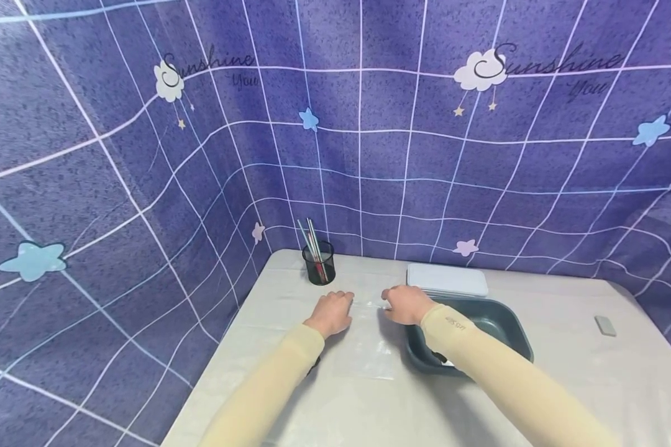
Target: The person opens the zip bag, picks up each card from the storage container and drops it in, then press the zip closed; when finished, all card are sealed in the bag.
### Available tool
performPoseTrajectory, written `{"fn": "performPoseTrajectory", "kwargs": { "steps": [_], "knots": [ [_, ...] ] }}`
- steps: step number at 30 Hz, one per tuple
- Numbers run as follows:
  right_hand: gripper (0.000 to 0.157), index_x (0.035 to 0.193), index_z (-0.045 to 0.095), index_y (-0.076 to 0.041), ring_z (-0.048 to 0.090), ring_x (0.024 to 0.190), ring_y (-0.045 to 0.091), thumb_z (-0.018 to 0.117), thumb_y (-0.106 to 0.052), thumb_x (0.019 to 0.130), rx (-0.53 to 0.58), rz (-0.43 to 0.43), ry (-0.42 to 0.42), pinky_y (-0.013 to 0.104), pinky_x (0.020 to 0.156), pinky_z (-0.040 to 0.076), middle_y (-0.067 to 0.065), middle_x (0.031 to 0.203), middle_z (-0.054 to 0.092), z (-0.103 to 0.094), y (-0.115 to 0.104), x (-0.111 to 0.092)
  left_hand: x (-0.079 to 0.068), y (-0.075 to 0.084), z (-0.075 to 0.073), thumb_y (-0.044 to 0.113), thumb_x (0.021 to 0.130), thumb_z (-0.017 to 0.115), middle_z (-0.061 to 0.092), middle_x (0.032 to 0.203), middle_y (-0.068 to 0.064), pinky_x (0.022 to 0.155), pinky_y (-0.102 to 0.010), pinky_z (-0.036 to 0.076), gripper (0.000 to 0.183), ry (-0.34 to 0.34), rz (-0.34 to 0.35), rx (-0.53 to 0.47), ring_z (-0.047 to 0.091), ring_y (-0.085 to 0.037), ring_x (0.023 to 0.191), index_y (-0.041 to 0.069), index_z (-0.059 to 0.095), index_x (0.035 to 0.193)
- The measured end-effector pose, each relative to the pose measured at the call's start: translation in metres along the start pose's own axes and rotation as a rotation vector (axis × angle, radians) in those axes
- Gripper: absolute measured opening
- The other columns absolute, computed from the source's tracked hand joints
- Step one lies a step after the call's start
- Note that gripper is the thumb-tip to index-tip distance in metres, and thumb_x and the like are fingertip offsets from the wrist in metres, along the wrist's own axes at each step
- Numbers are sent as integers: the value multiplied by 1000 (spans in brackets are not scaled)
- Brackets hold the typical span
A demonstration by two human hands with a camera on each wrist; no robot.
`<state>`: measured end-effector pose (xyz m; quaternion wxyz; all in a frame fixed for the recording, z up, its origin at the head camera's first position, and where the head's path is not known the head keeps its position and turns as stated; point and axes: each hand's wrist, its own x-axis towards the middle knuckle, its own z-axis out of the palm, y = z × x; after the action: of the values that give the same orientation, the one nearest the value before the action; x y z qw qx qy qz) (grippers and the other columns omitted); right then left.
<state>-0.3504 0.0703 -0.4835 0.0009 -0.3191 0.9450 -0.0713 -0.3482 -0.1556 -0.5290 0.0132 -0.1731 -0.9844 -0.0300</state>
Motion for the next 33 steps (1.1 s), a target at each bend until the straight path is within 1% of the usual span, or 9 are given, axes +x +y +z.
{"fn": "performPoseTrajectory", "kwargs": {
  "steps": [2,5,11,15,20,23,26,31,33],
  "knots": [
    [33,116,72,-2,72,99,37,75,-22,89,-12,4,-20,54,86,56,15,108,74,2,-2,2,0,0,2,20,87,80,68,123,-14,97,-50,51,55,11,8,15,64,-33,113,4,62,137],
    [37,118,72,-2,70,100,36,78,-23,88,-32,-5,-21,54,86,56,14,110,71,5,-4,3,0,-1,5,21,84,84,66,121,-13,95,-48,52,58,33,19,30,63,-32,110,4,63,135],
    [52,133,66,-1,63,118,41,81,-23,88,-21,-3,-23,60,93,52,18,128,66,8,-6,3,2,-2,8,20,77,89,64,113,-10,90,-47,52,57,74,40,18,61,-29,105,6,66,128],
    [54,134,65,-1,61,121,41,82,-23,88,-21,2,-16,63,94,51,19,131,65,9,-7,4,3,-4,9,18,83,84,64,108,-6,88,-45,51,40,121,70,20,62,-27,101,9,70,120],
    [53,133,66,-3,62,119,40,83,-23,87,-36,0,7,61,93,52,17,128,67,11,-6,5,4,-5,11,14,90,74,63,96,0,81,-40,51,14,228,128,33,63,-23,92,13,74,104],
    [49,130,68,-4,65,114,40,84,-21,86,-47,-7,34,59,89,54,16,123,69,12,-5,5,2,-6,9,13,91,74,60,89,3,76,-38,49,4,290,162,20,61,-20,84,15,72,93],
    [40,122,71,-6,69,103,38,84,-18,86,-53,-29,76,55,84,56,14,113,71,11,-3,4,1,-5,4,12,91,74,57,84,5,74,-36,48,10,344,186,3,58,-18,79,18,69,86],
    [13,97,72,-11,71,80,28,81,-11,88,-59,-105,192,46,72,58,4,88,70,13,2,2,-4,-5,-4,12,92,73,54,84,7,76,-35,49,12,388,216,-11,57,-15,80,19,67,85],
    [10,91,71,-13,69,74,24,79,-9,88,-60,-130,246,44,68,57,1,82,68,13,3,1,-6,-5,-7,11,92,72,55,85,6,77,-36,48,11,404,226,-21,57,-16,82,19,67,86]
  ]
}}
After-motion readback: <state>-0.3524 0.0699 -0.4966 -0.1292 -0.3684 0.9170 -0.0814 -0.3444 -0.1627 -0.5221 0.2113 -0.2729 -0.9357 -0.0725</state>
